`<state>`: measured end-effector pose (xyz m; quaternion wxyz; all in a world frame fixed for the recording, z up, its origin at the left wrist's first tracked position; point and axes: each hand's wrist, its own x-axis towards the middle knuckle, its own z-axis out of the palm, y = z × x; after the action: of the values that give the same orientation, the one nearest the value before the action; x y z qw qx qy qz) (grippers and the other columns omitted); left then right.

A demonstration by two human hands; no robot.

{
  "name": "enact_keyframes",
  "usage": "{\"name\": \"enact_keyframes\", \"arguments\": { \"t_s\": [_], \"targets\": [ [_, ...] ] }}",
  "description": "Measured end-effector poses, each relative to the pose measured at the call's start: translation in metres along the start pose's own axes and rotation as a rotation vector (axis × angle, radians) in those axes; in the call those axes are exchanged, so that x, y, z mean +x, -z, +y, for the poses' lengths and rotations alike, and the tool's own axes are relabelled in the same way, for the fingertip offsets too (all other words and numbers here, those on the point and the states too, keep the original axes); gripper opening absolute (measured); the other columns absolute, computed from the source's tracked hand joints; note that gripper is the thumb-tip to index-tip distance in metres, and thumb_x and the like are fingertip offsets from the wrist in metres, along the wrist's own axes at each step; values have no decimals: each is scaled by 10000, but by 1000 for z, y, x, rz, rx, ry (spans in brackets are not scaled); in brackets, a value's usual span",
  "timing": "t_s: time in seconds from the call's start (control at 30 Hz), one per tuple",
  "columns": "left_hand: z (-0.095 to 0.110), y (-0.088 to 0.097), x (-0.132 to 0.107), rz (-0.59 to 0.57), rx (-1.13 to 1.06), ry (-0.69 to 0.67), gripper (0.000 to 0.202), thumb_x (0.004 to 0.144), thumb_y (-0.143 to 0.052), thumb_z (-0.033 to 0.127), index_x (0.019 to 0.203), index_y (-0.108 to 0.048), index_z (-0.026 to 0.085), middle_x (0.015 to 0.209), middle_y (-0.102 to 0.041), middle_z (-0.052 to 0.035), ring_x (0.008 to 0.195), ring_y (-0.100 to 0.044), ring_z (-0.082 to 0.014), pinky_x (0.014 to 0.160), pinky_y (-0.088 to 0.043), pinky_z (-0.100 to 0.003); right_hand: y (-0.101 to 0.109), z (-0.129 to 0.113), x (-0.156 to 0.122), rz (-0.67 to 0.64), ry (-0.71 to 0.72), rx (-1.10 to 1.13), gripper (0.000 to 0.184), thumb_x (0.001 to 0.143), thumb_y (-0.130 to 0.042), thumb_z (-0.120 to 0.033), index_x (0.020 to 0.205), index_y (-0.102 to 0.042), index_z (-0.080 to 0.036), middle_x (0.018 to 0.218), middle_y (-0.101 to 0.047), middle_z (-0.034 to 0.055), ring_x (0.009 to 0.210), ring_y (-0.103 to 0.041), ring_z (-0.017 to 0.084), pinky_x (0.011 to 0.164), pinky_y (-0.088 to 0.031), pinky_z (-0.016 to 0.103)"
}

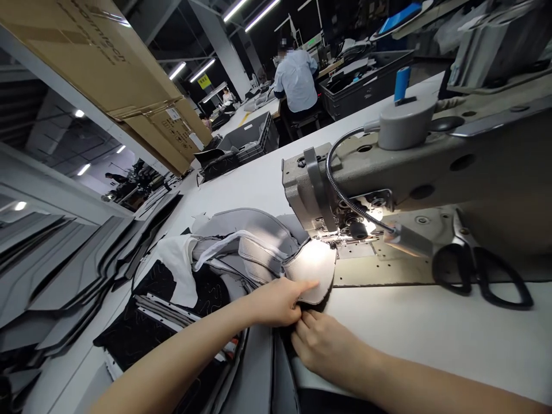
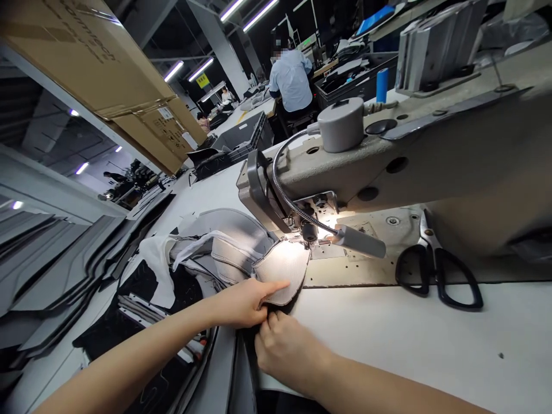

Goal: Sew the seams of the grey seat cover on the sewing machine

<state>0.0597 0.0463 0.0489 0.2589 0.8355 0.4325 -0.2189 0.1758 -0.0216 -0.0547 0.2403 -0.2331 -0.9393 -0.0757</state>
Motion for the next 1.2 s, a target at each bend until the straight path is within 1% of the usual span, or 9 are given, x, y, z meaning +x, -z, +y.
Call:
{"name": "enact_keyframes", "arguments": {
  "t_s": [0.1,0.23,0.37,0.47,0.57,0.77,0.9,1.03,1.2],
  "targets": [
    [11,-8,1,12,-25,20,716,723,-475,154,1424,-341,215,995,-692,-76,809,-659,-205,674,-494,-241,6,1,-20,81,-45,34,139,739,-537,-108,832,-639,-120,814,-658,121,770,-605,252,764,-474,381],
    [20,-16,8,26,-76,32,667,756,-450,161,1415,-358,207,1120,-654,-99,936,-647,-229,778,-511,-281,11,3,-38,159,-130,5,220,719,-564,-170,904,-662,-100,924,-662,153,954,-578,338,955,-365,504],
    [22,-17,21,92,-94,27,623,776,-437,163,1395,-390,217,1245,-587,-81,1074,-595,-233,890,-481,-307,13,13,-43,186,-174,-20,255,692,-576,-174,916,-664,-92,973,-656,174,1011,-556,381,933,-366,545],
    [25,-15,31,124,-78,50,581,786,-432,161,1362,-429,236,1231,-600,-49,1061,-598,-221,865,-487,-288,12,25,-46,199,-160,-21,261,661,-571,-158,895,-664,-89,978,-656,179,999,-569,365,898,-419,507],
    [28,-10,40,171,-52,57,500,802,-408,154,1286,-503,236,1128,-650,-42,962,-627,-216,775,-496,-272,11,37,-48,217,-144,-31,287,651,-557,-137,911,-665,-79,990,-652,182,1000,-572,351,881,-455,476],
    [33,1,57,265,-14,52,294,803,-384,136,976,-614,195,859,-669,-32,745,-610,-186,632,-454,-257,10,59,-48,209,-130,-57,335,658,-491,-58,943,-666,-45,988,-646,178,1021,-568,316,917,-473,417],
    [35,4,69,338,8,4,243,819,-384,115,881,-610,179,888,-657,-28,792,-588,-173,731,-461,-264,12,71,-47,207,-120,-96,348,664,-435,-8,922,-667,-30,925,-645,171,979,-580,278,928,-473,375],
    [35,2,77,370,47,7,216,866,-405,148,802,-609,174,862,-648,-30,817,-579,-176,796,-463,-280,14,72,-50,185,-131,-108,379,678,-412,6,969,-654,-9,960,-640,186,980,-579,277,929,-473,377],
    [35,-3,82,423,59,22,237,894,-409,151,811,-631,167,874,-651,-35,857,-577,-177,849,-458,-286,13,77,-52,158,-187,-90,359,666,-426,13,935,-662,-20,938,-649,185,950,-597,266,889,-490,361]
  ]
}}
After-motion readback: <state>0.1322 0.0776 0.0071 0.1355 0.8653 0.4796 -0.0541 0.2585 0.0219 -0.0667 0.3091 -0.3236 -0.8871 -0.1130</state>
